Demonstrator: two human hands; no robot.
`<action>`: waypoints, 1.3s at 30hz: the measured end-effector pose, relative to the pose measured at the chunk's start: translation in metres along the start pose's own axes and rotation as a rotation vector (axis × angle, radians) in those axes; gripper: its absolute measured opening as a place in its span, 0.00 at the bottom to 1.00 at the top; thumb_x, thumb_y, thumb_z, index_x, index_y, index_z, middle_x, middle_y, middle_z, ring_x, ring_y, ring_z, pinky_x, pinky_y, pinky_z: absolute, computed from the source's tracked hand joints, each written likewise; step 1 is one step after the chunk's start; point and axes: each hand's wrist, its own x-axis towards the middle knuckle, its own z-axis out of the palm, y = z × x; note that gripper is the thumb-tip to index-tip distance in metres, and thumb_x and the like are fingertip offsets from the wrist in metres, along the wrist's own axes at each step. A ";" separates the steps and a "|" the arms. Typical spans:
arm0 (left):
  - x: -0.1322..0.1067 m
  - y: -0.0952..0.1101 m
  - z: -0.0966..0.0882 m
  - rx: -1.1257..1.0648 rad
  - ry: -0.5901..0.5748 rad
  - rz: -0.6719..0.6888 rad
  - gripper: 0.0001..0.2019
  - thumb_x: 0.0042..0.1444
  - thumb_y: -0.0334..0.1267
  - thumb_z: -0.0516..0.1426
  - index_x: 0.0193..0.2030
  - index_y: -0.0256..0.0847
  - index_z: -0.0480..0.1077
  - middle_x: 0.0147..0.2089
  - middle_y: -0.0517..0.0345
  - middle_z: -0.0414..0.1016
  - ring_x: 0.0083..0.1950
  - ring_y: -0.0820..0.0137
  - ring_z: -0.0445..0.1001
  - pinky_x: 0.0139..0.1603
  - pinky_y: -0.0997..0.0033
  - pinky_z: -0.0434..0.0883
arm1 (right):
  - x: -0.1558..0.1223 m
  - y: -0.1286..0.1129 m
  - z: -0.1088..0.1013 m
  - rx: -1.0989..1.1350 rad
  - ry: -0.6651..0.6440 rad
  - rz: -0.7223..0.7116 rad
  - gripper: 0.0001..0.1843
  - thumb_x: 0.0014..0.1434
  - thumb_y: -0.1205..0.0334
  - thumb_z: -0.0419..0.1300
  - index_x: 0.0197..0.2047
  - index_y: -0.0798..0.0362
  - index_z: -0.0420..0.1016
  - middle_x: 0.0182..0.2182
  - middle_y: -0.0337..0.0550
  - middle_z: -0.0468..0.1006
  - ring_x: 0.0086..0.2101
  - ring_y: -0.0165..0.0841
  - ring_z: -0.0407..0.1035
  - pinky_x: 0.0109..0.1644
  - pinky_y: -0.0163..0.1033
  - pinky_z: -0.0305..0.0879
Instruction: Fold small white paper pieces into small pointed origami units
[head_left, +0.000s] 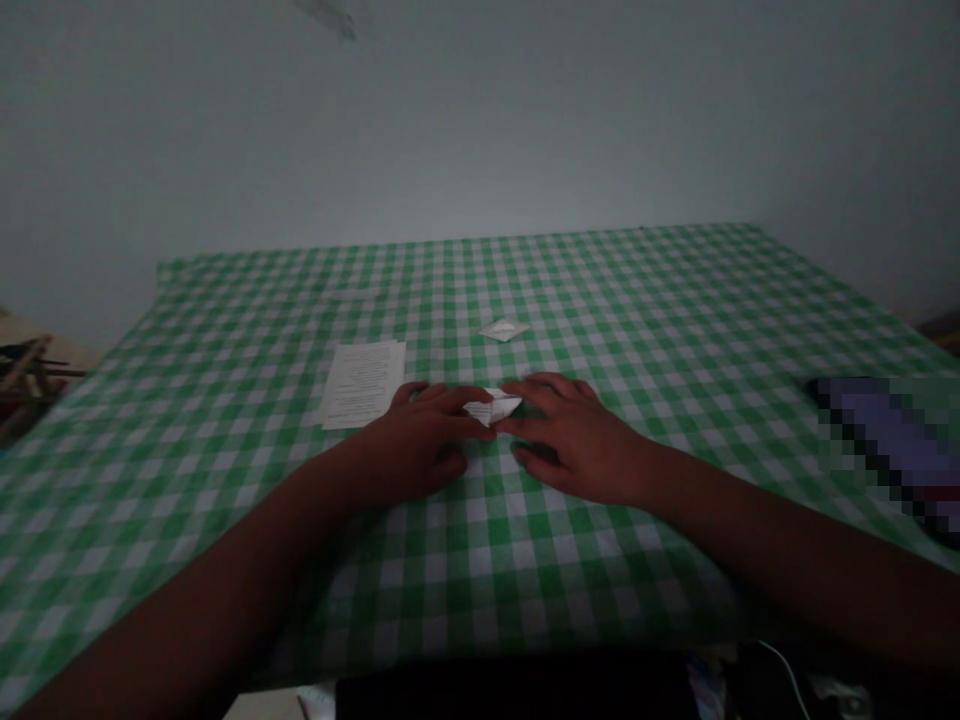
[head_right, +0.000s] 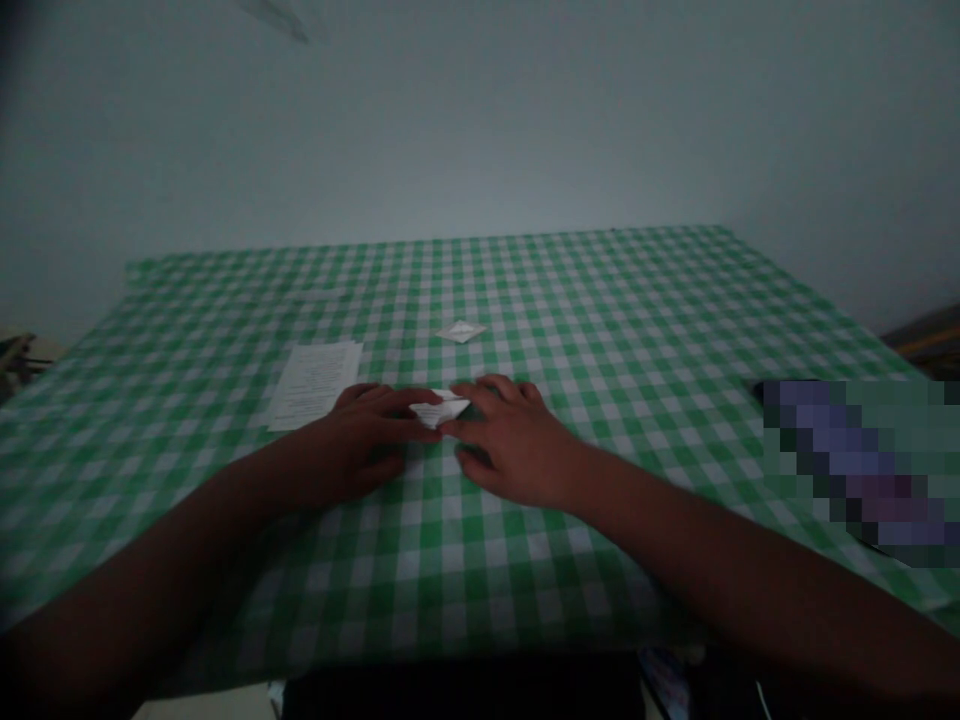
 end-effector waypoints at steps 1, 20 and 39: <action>0.000 0.000 0.000 -0.002 0.000 -0.001 0.23 0.55 0.30 0.55 0.57 0.54 0.71 0.71 0.60 0.59 0.67 0.57 0.62 0.68 0.45 0.49 | 0.000 -0.001 0.000 -0.008 0.002 -0.010 0.21 0.65 0.56 0.55 0.60 0.43 0.72 0.67 0.46 0.61 0.63 0.52 0.52 0.58 0.60 0.56; -0.001 0.002 -0.001 -0.023 -0.007 -0.017 0.23 0.55 0.31 0.56 0.58 0.53 0.71 0.70 0.56 0.59 0.68 0.57 0.60 0.69 0.43 0.51 | 0.000 0.000 0.003 -0.061 0.002 0.049 0.26 0.65 0.50 0.53 0.63 0.47 0.68 0.65 0.48 0.65 0.62 0.52 0.54 0.59 0.59 0.57; 0.000 0.005 -0.001 -0.020 -0.004 -0.028 0.24 0.54 0.31 0.56 0.58 0.52 0.71 0.70 0.58 0.60 0.67 0.56 0.62 0.67 0.45 0.52 | 0.002 -0.002 0.001 -0.055 -0.007 0.069 0.25 0.66 0.50 0.53 0.63 0.48 0.69 0.65 0.47 0.65 0.60 0.50 0.56 0.59 0.59 0.57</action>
